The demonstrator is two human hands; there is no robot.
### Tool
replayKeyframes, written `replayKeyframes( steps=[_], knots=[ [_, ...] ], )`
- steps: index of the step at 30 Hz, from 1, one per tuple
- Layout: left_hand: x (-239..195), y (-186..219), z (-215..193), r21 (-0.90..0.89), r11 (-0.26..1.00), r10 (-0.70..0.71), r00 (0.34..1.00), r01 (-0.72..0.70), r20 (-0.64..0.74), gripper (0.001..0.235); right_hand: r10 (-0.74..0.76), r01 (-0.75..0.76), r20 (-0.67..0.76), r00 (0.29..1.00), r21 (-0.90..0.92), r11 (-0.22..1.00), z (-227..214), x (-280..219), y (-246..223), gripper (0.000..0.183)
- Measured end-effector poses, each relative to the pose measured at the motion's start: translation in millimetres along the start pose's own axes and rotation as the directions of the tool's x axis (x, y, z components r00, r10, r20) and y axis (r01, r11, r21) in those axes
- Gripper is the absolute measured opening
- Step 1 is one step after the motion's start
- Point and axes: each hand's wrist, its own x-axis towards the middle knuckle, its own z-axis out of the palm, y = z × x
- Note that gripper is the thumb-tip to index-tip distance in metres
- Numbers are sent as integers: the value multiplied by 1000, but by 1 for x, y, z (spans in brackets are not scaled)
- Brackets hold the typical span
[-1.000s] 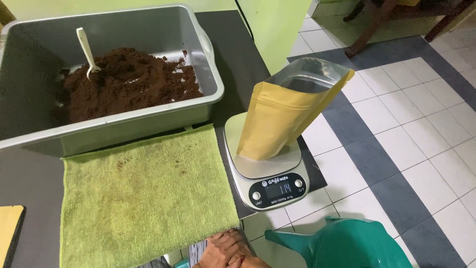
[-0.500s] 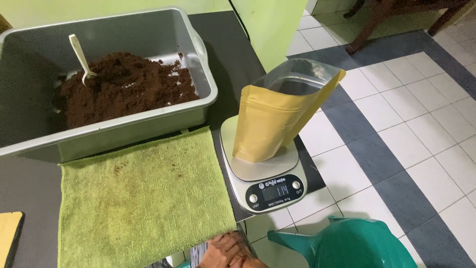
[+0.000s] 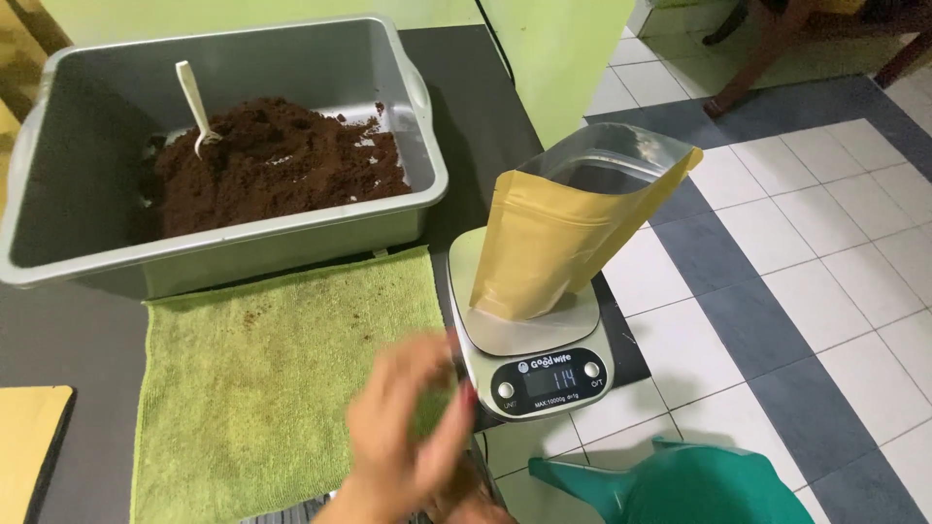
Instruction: Filling paper bags with coffee grounds using a spoon and weighing them on a digital scale.
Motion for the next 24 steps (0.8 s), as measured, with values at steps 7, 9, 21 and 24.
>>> replayKeyframes(
  steps=[7, 9, 21, 24],
  knots=[
    [58, -24, 14, 140, 962, -261, 935, 233, 238, 45, -112, 132, -253, 961, 63, 989, -123, 37, -30, 15],
    [58, -29, 20, 130, 958, -281, 929, 256, 240, 38, -124, 138, -277, 953, 32, 990, -122, 38, -27, 16],
    [65, -32, 30, 104, 962, -262, 957, 251, 120, 20, -154, 169, -317, 936, 17, 986, -109, 39, -20, 12],
    [65, -34, 32, 74, 950, -309, 944, 302, 113, 8, -152, 168, -312, 938, 28, 985, -114, 37, -21, 16]
  ],
)
